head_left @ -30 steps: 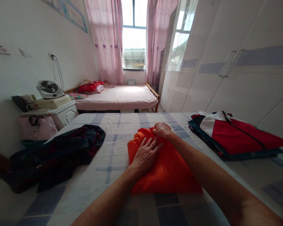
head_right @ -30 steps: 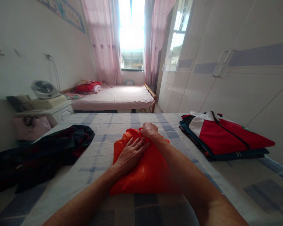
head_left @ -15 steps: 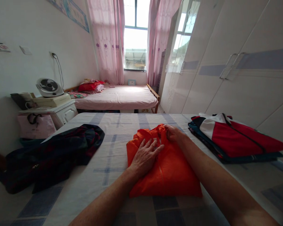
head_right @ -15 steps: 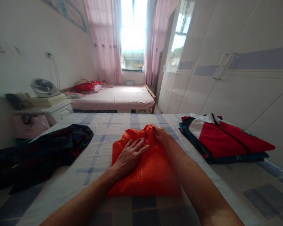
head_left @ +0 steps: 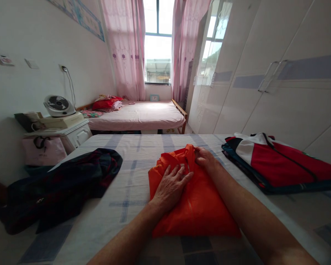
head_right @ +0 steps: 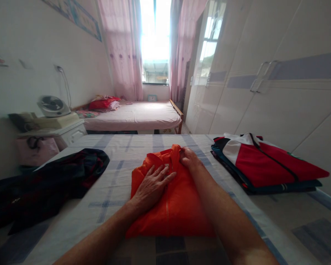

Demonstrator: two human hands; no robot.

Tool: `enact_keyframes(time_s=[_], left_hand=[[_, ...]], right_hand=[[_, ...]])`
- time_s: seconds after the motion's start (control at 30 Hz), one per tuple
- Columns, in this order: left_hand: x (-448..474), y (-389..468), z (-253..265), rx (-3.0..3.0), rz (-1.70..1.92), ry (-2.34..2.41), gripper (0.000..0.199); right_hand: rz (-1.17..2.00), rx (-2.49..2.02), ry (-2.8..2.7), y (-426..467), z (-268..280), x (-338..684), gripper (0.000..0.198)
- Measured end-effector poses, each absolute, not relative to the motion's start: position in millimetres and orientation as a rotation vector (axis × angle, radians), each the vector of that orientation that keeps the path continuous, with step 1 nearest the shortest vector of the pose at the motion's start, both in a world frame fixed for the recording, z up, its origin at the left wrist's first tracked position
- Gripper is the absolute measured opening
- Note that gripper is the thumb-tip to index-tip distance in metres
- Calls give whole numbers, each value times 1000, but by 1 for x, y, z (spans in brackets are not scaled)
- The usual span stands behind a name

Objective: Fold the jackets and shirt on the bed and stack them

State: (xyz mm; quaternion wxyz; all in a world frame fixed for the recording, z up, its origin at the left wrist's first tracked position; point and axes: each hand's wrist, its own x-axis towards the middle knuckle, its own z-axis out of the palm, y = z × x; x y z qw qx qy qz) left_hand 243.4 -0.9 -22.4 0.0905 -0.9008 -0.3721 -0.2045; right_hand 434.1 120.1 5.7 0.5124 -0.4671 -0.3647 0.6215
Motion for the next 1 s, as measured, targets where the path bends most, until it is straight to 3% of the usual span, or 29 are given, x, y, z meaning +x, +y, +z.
enact_keyframes(time_s=[0.13,0.27,0.43,0.63,0.83,1.0], left_hand=[[243,-1,-22,-2693,-611,-1108,44],[243,-2,-22,-2696,-609,-1124,45],[243,-1,-21,-2655,-648,-1161,42],[237,6,-23,-2486,-673,-1660,53],[233,8,-24,-2555,-673,-1695,51],[222,14,-26,-2552,-1031,-1757,41]], right_hand=[[1213,-1401,-979,114,-3,433,13],[851,-1506,-1106,100,8,428,34],[302,-1435,-1852,80,7,422,43],[380,-1599,-2188,76,-32,430,37],[306,-1588,-2113,66,-21,433,43],[162,-1602,-1930,43,-16,441,46]])
